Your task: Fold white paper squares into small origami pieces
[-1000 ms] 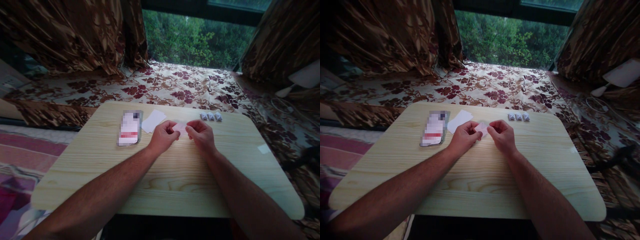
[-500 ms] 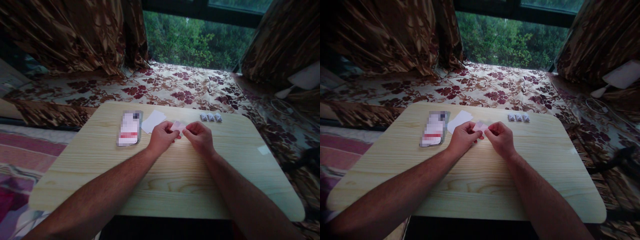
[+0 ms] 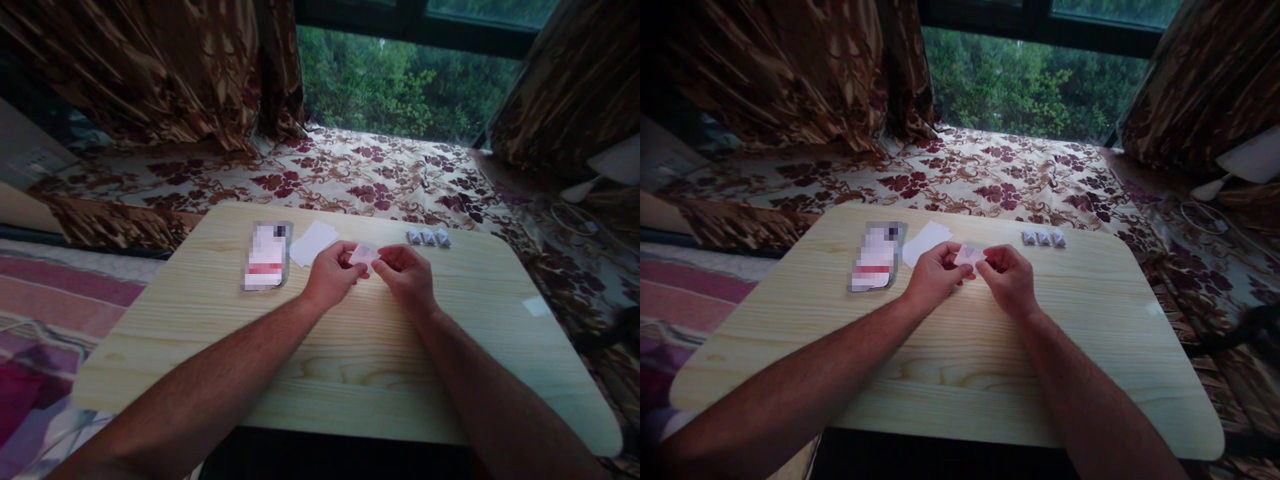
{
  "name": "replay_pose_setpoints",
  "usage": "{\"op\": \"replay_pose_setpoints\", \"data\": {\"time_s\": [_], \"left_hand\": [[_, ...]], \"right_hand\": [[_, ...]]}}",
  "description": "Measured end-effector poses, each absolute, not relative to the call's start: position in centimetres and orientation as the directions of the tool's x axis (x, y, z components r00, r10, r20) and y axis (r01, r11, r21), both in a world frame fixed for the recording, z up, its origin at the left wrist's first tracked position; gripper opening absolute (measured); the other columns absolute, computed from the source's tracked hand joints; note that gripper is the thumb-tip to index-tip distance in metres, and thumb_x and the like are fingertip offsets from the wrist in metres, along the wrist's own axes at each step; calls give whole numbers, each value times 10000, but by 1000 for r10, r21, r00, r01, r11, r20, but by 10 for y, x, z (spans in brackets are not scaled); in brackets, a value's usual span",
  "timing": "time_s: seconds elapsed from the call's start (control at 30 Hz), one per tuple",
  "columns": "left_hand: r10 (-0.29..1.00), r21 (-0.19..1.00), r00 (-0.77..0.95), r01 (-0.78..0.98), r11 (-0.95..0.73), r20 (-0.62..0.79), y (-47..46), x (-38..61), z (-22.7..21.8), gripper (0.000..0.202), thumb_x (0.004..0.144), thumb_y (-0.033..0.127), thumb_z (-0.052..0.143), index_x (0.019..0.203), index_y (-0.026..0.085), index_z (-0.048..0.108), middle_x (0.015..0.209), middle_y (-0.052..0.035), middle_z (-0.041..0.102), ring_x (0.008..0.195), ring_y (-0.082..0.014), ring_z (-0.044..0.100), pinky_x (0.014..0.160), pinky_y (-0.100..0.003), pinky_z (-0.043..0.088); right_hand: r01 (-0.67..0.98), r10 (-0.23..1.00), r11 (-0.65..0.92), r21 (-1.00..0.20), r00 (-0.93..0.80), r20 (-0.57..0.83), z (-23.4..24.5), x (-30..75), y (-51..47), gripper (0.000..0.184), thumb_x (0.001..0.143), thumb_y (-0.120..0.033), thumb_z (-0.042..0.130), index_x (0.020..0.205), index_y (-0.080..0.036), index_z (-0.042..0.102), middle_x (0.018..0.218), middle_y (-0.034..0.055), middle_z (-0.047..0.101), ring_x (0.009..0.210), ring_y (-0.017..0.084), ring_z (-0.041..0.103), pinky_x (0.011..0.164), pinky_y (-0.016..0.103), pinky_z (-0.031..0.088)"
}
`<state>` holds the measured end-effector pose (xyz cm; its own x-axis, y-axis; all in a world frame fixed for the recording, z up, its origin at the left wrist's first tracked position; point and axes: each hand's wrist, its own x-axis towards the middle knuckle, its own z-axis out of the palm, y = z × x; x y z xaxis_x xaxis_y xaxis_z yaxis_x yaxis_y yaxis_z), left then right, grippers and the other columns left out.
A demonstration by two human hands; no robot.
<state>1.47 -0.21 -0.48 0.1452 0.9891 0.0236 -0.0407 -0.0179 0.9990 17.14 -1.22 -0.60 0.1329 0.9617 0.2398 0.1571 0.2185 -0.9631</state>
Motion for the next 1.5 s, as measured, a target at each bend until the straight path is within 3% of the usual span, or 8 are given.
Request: {"op": "replay_pose_setpoints", "data": {"time_s": [0.3,0.53,0.67,0.8,0.97,1.33,1.5], "left_hand": [[985,998,163,2,-61,60,-3,13,-7,246,709,257,733,917,150,658,723,-24,720,615,-136,661,530,-212,480],[983,990,180,124,-65,42,-4,12,-6,235,756,365,705,836,145,689,662,-22,693,520,-101,578,463,-192,392],[984,988,175,146,-54,28,-4,12,-2,203,755,321,687,853,143,699,638,-14,689,505,-99,571,459,-188,390],[982,996,189,93,6,-24,-6,12,6,161,741,253,659,840,131,693,638,-20,693,490,-96,578,436,-180,385],[980,999,197,25,30,-34,-4,12,8,139,731,221,642,810,117,690,609,-27,681,495,-105,598,453,-191,421],[974,995,225,-88,54,-33,2,8,0,99,716,184,648,782,116,677,607,-26,670,528,-125,626,479,-208,444],[970,991,239,-109,73,-45,2,7,0,89,704,186,658,765,123,675,615,-25,670,537,-124,630,492,-207,445]], "right_hand": [[200,966,204,-958,120,231,-9,172,-14,288,724,-280,759,981,-153,725,827,65,753,687,166,685,643,282,546],[285,940,289,-914,94,327,-11,172,-15,107,769,-248,716,841,-170,732,727,34,721,621,148,636,595,268,498],[331,924,334,-883,72,376,-16,173,-15,82,787,-223,694,858,-188,714,724,20,696,625,146,618,597,270,486],[451,874,432,-781,5,487,-10,174,-18,67,808,-178,655,827,-202,714,761,20,666,674,146,605,625,273,481],[452,817,541,-710,-82,571,1,173,-22,135,838,-133,615,843,-205,729,841,34,650,690,128,600,584,252,463],[453,764,623,-638,-173,622,1,175,-21,166,846,-124,611,851,-222,746,877,45,664,704,122,620,531,227,470],[441,741,652,-617,-196,643,0,176,-19,177,845,-115,617,860,-230,751,887,49,668,735,130,636,592,246,509]]}}
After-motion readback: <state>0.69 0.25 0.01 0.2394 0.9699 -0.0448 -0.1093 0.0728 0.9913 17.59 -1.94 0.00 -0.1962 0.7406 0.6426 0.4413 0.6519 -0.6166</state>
